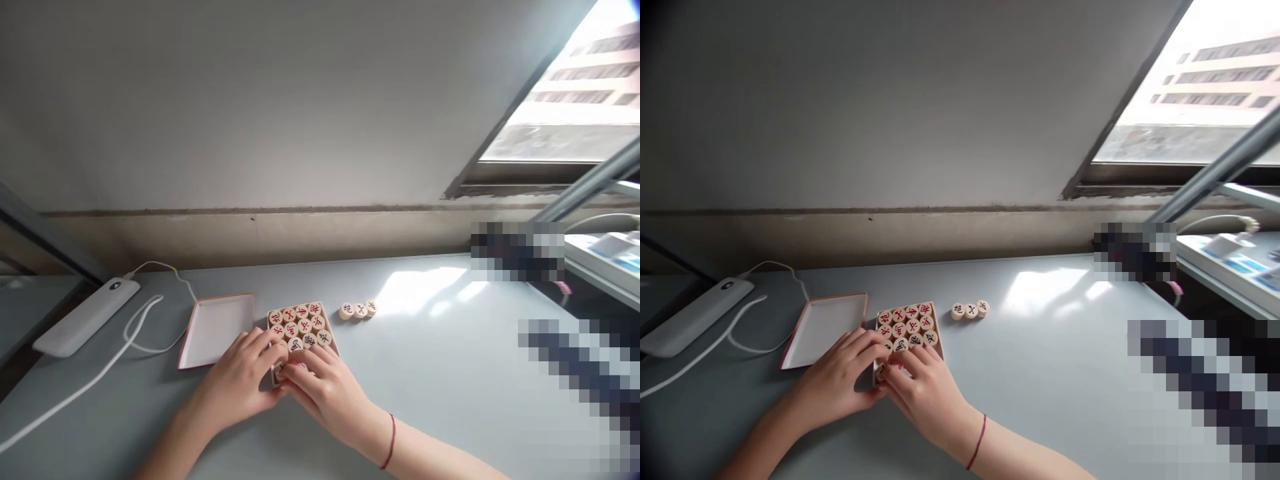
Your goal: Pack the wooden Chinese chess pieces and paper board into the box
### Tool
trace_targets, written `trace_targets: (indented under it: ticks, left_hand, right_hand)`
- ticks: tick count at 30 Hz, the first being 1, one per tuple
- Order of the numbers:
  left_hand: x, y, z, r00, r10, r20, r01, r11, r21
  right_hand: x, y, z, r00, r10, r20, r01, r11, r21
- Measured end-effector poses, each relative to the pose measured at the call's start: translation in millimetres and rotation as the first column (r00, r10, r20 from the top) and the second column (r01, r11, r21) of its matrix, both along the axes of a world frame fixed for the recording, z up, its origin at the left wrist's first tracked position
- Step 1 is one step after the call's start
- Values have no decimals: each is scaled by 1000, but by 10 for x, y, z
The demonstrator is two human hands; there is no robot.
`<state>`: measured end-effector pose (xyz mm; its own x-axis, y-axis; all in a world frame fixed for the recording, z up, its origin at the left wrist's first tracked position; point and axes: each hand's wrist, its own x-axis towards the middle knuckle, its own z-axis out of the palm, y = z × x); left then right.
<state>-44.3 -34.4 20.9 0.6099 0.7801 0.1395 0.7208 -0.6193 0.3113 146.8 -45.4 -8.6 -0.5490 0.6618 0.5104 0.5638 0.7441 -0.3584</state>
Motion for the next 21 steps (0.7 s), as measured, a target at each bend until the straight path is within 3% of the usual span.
trace_targets:
  ticks: [5,10,13,16,19,21]
  left_hand:
    - [-26,37,-68,999,-34,-2,34,998,49]
    - [-20,68,-147,998,-65,-3,64,979,193]
    - [23,54,-168,998,-55,-18,58,964,258]
    - [72,30,-182,1000,-5,-9,7,964,267]
    - [94,15,-193,1000,30,-2,-29,971,237]
    - [95,11,-194,999,41,0,-40,974,221]
  right_hand:
    - [14,27,2,1000,1,-14,0,999,44]
    - [113,154,53,993,-36,-111,47,995,93]
    - [297,296,105,978,-141,-152,157,982,102]
    - [549,443,152,939,-306,-157,313,949,26]
    - [757,533,185,878,-475,-49,470,878,-88]
    - [818,551,188,854,-519,45,520,843,-140]
